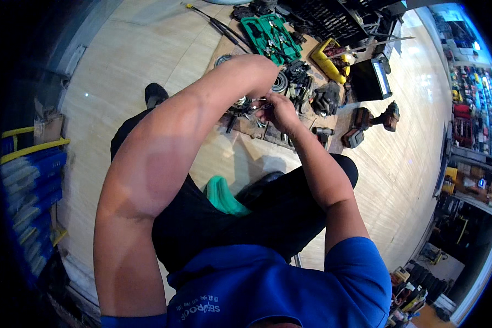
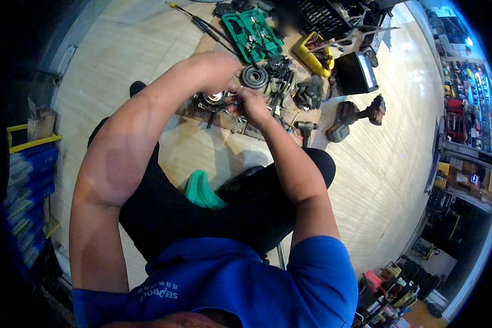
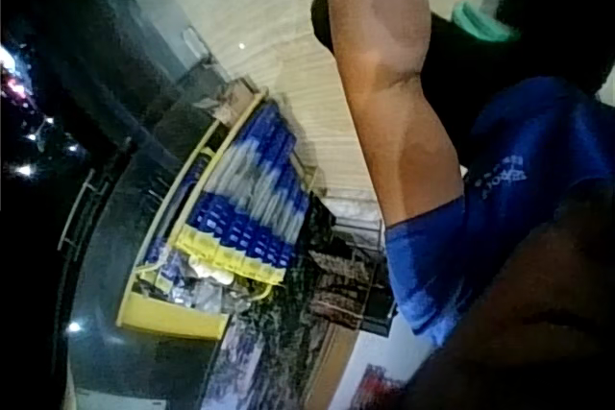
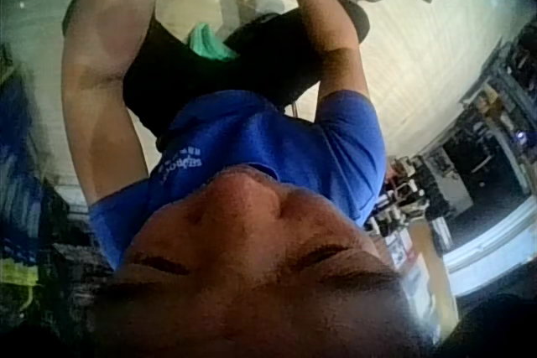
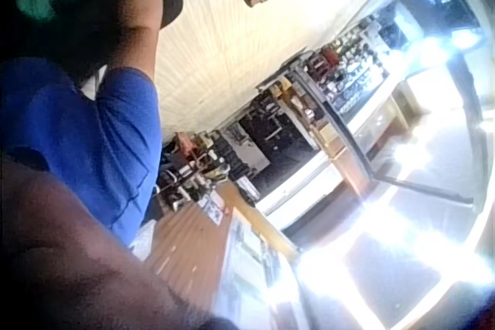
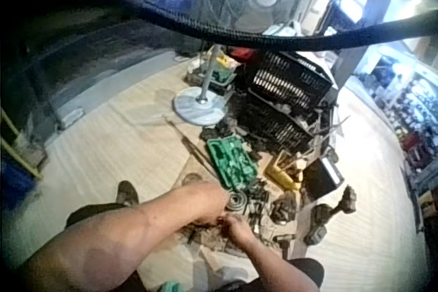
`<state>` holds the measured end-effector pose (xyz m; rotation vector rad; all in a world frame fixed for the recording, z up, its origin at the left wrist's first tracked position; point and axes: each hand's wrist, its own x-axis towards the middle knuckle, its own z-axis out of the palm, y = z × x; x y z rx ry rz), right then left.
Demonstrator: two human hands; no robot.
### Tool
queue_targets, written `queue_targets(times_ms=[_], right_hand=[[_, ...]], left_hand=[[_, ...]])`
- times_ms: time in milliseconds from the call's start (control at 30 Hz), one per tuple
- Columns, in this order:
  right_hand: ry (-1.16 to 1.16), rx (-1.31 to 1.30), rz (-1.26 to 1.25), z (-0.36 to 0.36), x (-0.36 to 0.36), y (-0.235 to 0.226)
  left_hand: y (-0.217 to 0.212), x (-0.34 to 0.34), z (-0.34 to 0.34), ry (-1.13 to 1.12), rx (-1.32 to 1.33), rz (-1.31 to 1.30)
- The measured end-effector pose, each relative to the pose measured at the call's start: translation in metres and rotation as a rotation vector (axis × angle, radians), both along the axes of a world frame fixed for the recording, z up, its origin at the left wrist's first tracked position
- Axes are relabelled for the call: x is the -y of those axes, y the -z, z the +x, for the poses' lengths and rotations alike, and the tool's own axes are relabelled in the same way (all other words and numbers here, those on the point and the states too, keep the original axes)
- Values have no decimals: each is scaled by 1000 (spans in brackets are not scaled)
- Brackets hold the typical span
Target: The person disassembles a mechanical clutch assembly by removing the top plate, spacers, and internal gears, and setting them onto a wooden board.
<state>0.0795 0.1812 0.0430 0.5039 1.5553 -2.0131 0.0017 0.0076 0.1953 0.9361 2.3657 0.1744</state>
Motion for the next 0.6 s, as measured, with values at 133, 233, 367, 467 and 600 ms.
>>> queue_targets(times_ms=[133, 233, 367, 467, 600], right_hand=[[-42, 30, -40, 3, -3, -5], [-48, 32, -180, 3, -4, 8], [-149, -31, -279, 3, -14, 14], [-275, -225, -14, 9, -19, 20], [-455, -738, 589, 17, -7, 17]], left_hand=[[-5, 1, 0, 5, 6, 4], [7, 7, 1, -34, -34, 45], [-1, 1, 2, -3, -55, 30], [4, -6, 0, 5, -61, 81], [-7, -2, 5, -1, -43, 70]])
